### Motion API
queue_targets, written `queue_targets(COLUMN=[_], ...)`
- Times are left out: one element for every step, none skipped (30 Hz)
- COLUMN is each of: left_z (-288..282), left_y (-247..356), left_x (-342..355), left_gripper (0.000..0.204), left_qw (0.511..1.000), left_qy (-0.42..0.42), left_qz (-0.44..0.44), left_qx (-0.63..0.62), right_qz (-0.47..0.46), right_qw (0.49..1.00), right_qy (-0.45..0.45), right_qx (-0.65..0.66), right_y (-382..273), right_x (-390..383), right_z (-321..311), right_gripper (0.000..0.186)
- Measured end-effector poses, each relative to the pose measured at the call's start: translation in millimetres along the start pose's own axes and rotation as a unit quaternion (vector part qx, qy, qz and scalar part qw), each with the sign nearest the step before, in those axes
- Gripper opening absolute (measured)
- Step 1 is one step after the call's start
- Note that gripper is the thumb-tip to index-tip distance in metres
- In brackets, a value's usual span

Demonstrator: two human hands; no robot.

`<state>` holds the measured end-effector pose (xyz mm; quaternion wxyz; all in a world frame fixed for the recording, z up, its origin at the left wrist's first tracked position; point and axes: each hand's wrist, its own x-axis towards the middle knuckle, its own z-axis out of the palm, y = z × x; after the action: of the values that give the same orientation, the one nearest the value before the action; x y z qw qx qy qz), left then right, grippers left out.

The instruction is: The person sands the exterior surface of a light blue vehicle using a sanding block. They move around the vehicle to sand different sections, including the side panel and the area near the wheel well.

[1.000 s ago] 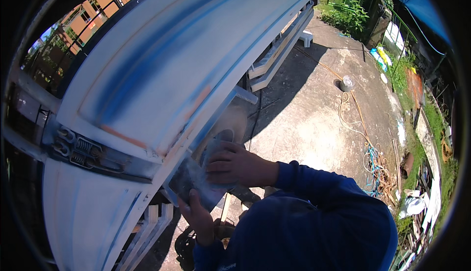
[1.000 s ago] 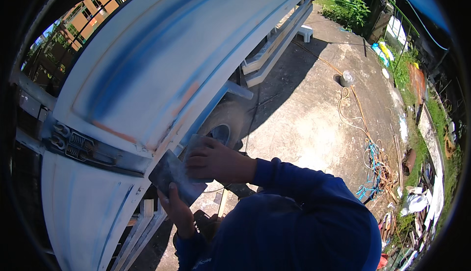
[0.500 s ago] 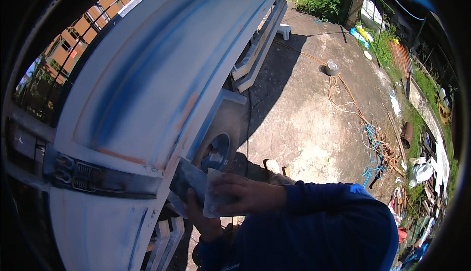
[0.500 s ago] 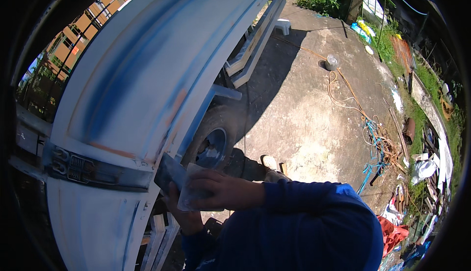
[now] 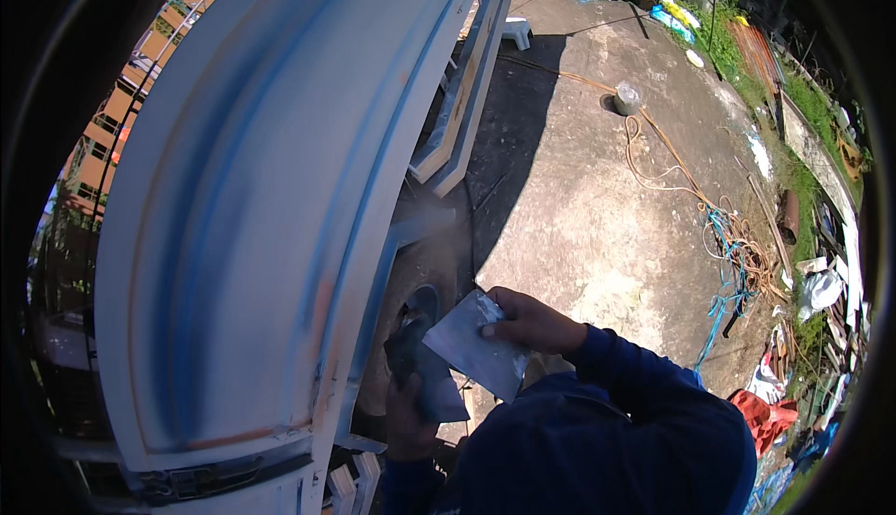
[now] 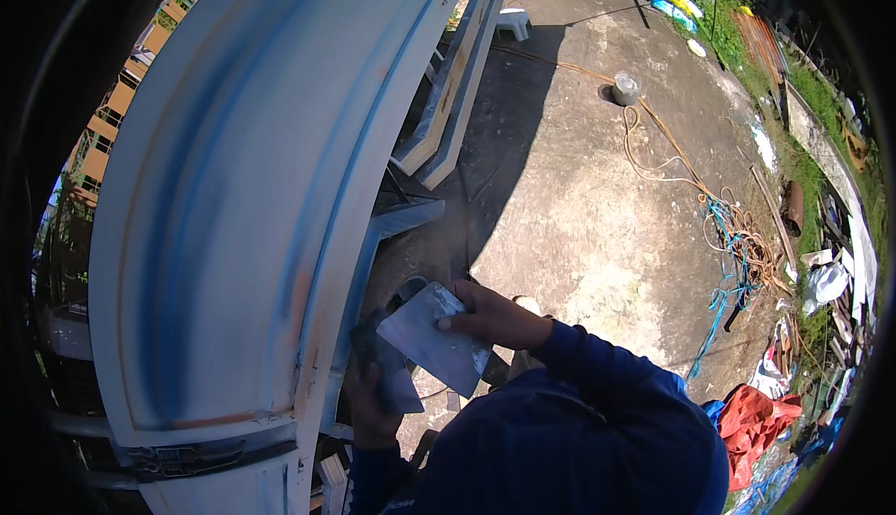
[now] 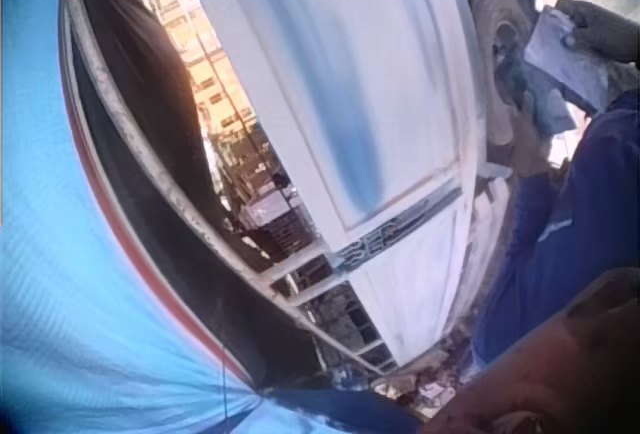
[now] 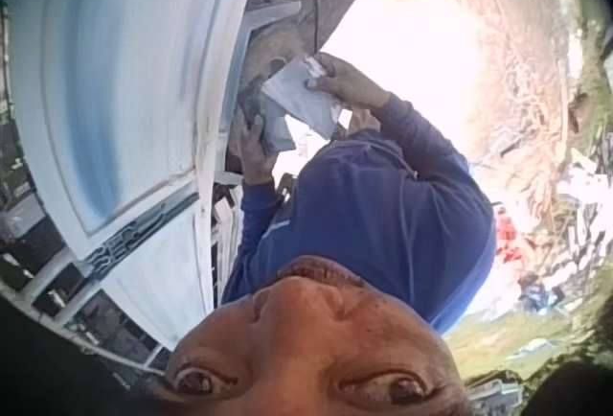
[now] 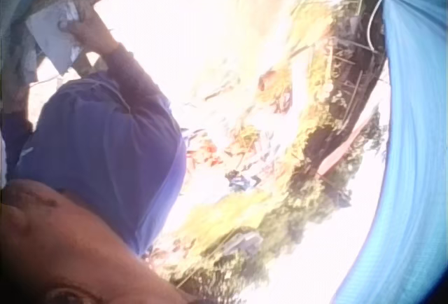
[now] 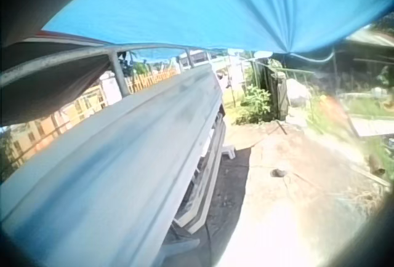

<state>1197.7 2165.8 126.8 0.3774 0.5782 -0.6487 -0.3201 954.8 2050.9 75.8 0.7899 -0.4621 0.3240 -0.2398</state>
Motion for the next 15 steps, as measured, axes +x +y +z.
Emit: queue_targets(left_z=[14.8,23.5,32.4,41.3,50.8,60.6,71.6,81.5,89.0,105.4,119.5,129.9,141.4,152.2,164.0], left_y=[-1.1,-11.3,-20.5,-30.5,-39.4,-51.8,-87.0,-129.1,-147.2,-171.0,-192.9,-211.4,-233.2,-255.6,-272.7], left_x=[13.9,30.0,45.0,57.9,73.7,85.8,89.2,83.6,78.2,80.2,82.6,81.8,87.2,89.0,90.4], left_gripper=[0.039,0.039,0.04,0.042,0.042,0.043,0.044,0.044,0.047,0.049,0.05,0.05,0.051,0.051,0.053], left_qw=[0.985,0.959,0.917,0.863,0.829,0.792,0.765,0.729,0.722,0.712,0.697,0.674,0.673,0.668,0.696], left_qy=[0.019,0.031,0.056,0.095,0.106,0.121,0.099,0.085,0.062,0.023,-0.028,-0.076,-0.134,-0.191,-0.212], left_qz=[-0.092,-0.15,-0.206,-0.255,-0.261,-0.269,-0.347,-0.433,-0.473,-0.51,-0.548,-0.588,-0.594,-0.597,-0.581], left_qx=[-0.142,-0.238,-0.337,-0.425,-0.483,-0.535,-0.534,-0.523,-0.501,-0.482,-0.461,-0.441,-0.419,-0.401,-0.365], right_qz=[-0.003,-0.004,0.025,0.037,0.051,0.071,0.082,0.106,0.122,0.13,0.127,0.129,0.143,0.158,0.147], right_qw=[1.0,0.999,0.998,0.999,0.995,0.986,0.967,0.936,0.921,0.901,0.885,0.867,0.847,0.829,0.802], right_qy=[-0.023,-0.046,-0.02,0.021,0.062,0.098,0.158,0.215,0.233,0.265,0.309,0.353,0.371,0.388,0.416], right_qx=[-0.012,-0.024,-0.044,0.007,0.059,0.115,0.183,0.258,0.288,0.318,0.324,0.329,0.352,0.371,0.403], right_y=[7.5,14.3,17.7,34.1,60.4,87.1,117.4,157.9,193.8,235.8,270.0,305.2,360.3,412.3,440.9], right_x=[11.0,22.4,27.7,35.4,46.0,58.3,70.9,80.2,89.6,94.0,100.7,103.1,103.0,105.9,115.6], right_z=[-17.8,-37.2,-61.6,-84.4,-107.5,-132.3,-154.7,-169.9,-178.1,-186.3,-191.1,-189.6,-195.7,-194.2,-185.4], right_gripper=[0.04,0.04,0.037,0.036,0.035,0.035,0.034,0.034,0.034,0.035,0.032,0.029,0.03,0.03,0.033])
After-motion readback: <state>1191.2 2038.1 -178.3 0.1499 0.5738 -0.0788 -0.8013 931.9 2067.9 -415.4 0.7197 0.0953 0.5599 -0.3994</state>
